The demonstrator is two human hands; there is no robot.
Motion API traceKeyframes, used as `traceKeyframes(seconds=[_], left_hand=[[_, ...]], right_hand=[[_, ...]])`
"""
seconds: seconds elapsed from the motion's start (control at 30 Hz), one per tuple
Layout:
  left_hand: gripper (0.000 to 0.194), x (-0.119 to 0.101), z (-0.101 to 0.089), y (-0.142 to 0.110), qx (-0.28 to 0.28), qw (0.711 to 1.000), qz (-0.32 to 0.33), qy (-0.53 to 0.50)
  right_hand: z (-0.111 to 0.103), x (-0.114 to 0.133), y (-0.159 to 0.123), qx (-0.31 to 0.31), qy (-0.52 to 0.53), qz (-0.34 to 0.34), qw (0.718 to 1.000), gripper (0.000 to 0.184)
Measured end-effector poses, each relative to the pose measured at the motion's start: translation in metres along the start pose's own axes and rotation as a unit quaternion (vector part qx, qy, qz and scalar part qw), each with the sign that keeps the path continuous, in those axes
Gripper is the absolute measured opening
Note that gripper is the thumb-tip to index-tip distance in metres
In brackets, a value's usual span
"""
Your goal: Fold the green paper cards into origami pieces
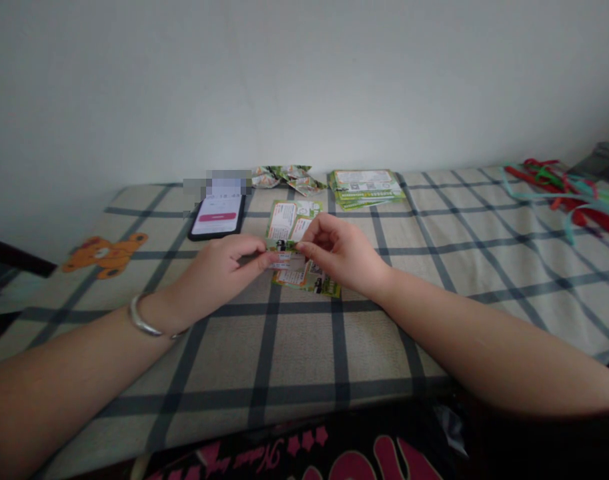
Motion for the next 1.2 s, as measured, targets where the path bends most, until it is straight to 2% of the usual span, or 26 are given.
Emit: traceKeyframes(seconds=[0.1,0.23,0.4,0.5,0.63,0.77,0.93,1.03,1.2], left_hand=[[0.033,0.0019,0.0008,0.002,0.006,1.0,0.018,0.0],[0.033,0.0018,0.0005,0.0031,0.014,1.0,0.004,-0.012],[0.039,0.0001,0.0,0.0011,0.028,0.999,0.016,-0.027],[0.035,-0.0014,-0.0011,0.0002,0.029,0.999,0.03,-0.028],[0.035,-0.0039,-0.0023,0.0003,0.012,1.0,0.02,-0.009],[0.035,-0.0067,-0.0018,0.0003,-0.015,1.0,0.02,0.015],[0.034,-0.0069,-0.0027,0.0004,-0.061,0.998,0.001,0.007],[0.033,-0.0063,-0.0036,0.0005,-0.075,0.997,0.004,-0.004],[0.025,-0.004,-0.0028,-0.0001,-0.042,0.998,0.036,-0.022]], right_hand=[[0.0011,-0.0003,0.0008,0.012,0.03,0.004,0.999,0.023],[0.0015,-0.0009,0.0018,0.042,0.061,0.007,0.997,0.027],[-0.0007,-0.0014,0.0023,0.051,0.043,0.007,0.998,0.026],[-0.001,0.0009,0.001,0.061,0.012,0.009,0.998,0.022],[0.0011,0.0037,-0.0002,0.072,-0.013,0.017,0.997,0.02],[0.0026,0.0008,0.0016,0.076,0.037,0.036,0.996,0.022],[0.0031,-0.0028,0.0013,0.147,0.045,0.035,0.987,0.025],[0.0018,-0.0034,0.0,0.127,0.007,0.026,0.991,0.022],[-0.0009,-0.0035,-0.001,0.084,-0.059,0.007,0.995,0.022]])
Point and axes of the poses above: each hand's wrist, its own y-axis towards the middle knuckle, its own z-axis out of the palm, x = y × z, the point moved 1 cm from there along y, towards the middle knuckle, and after that the axes turned 13 degrees about -y, right-handed, at the moved point
